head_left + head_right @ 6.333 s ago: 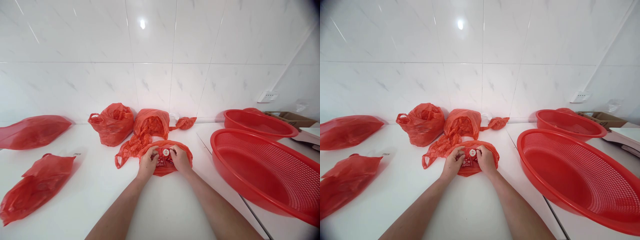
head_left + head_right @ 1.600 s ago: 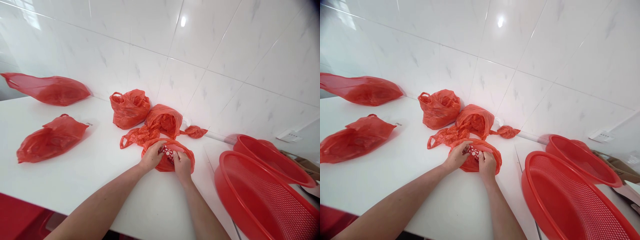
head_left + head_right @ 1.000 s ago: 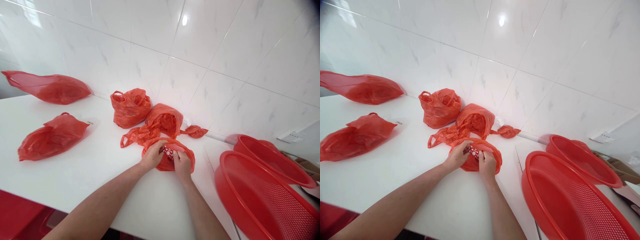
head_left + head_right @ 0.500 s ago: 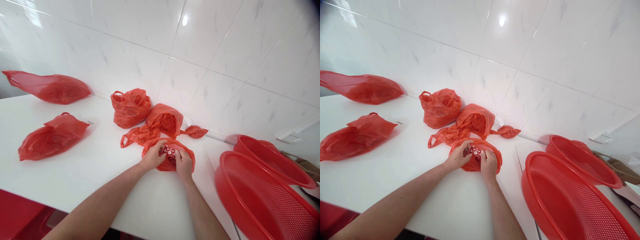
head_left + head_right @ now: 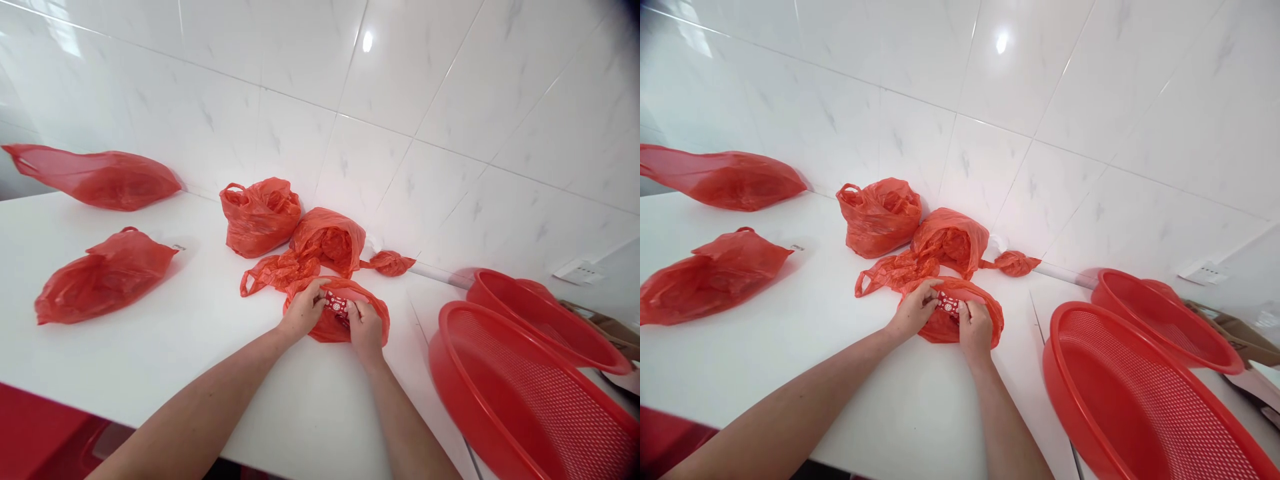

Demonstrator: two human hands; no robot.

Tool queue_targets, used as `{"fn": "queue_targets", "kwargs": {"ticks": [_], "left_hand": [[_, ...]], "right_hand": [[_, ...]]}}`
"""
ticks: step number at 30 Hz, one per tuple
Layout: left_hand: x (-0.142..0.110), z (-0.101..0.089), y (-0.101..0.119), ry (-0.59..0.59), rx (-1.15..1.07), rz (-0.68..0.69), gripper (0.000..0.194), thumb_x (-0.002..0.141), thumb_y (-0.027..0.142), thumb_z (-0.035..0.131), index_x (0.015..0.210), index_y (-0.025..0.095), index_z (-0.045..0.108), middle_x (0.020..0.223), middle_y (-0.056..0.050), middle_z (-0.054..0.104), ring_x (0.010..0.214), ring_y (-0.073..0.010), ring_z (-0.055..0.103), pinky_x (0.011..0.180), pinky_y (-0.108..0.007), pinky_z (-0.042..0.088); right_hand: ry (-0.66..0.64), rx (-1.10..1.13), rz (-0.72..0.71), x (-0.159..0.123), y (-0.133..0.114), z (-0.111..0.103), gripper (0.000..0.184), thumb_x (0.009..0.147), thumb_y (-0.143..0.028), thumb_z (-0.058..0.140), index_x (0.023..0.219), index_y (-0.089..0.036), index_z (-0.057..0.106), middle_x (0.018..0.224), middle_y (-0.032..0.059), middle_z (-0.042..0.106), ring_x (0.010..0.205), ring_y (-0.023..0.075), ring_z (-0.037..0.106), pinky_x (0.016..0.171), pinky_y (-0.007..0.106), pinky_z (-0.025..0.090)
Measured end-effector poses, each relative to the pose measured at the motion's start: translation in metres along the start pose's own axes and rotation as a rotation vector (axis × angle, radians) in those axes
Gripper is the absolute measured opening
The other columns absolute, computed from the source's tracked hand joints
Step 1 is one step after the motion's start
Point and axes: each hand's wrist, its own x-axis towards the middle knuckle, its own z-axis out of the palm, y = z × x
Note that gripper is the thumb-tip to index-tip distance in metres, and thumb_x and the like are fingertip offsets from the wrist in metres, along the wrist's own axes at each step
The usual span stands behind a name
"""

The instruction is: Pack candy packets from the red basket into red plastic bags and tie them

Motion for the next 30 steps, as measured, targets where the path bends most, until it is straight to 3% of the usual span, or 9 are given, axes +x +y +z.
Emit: {"fn": "queue_targets", "kwargs": {"ticks": [14,18,21,25,30], "left_hand": [[-0.001,-0.003,0.004,-0.028,0.054,-0.035,0.040,0.084,0.014,0.042,0.123,0.023,0.047,0.066,0.006,0.054,0.064,-0.0120,0.053,0.067,-0.024,0.045],[0.001,-0.010,0.007,-0.042,0.174,-0.011,0.038,0.086,0.014,0.037,0.122,0.023,0.046,0.072,0.004,0.060,0.066,-0.0124,0.057,0.069,-0.024,0.046],[0.006,-0.019,0.008,-0.089,0.415,0.038,0.035,0.088,0.016,0.035,0.120,0.023,0.049,0.083,0.000,0.066,0.076,-0.0149,0.061,0.072,-0.027,0.047],[0.011,-0.030,0.006,-0.186,0.716,0.082,0.030,0.081,0.027,0.052,0.110,0.022,0.059,0.089,-0.006,0.066,0.085,-0.0239,0.062,0.071,-0.033,0.047],[0.009,-0.029,0.001,-0.252,0.742,0.101,0.050,0.057,0.036,0.075,0.102,0.018,0.063,0.091,-0.010,0.065,0.089,-0.0300,0.059,0.078,-0.039,0.047]], "right_hand": [[-0.007,-0.017,0.056,0.000,0.001,-0.001,0.037,0.089,-0.043,0.039,0.058,-0.021,0.039,0.060,-0.0007,0.050,0.061,0.0155,0.045,0.058,0.028,0.035],[0.015,-0.032,0.079,0.001,0.002,-0.003,0.037,0.089,-0.043,0.038,0.061,-0.021,0.045,0.062,0.0001,0.053,0.061,0.0161,0.047,0.059,0.028,0.035],[0.031,-0.051,0.088,0.004,0.002,-0.006,0.035,0.089,-0.042,0.037,0.067,-0.020,0.052,0.068,0.0020,0.059,0.066,0.0171,0.050,0.062,0.028,0.037],[0.038,-0.081,0.099,0.005,0.000,-0.008,0.036,0.089,-0.041,0.038,0.063,-0.020,0.050,0.064,0.0017,0.058,0.062,0.0160,0.048,0.059,0.028,0.035],[0.056,-0.095,0.084,0.003,-0.001,-0.005,0.037,0.088,-0.040,0.039,0.057,-0.021,0.036,0.057,-0.0016,0.050,0.055,0.0134,0.042,0.056,0.027,0.031]]}}
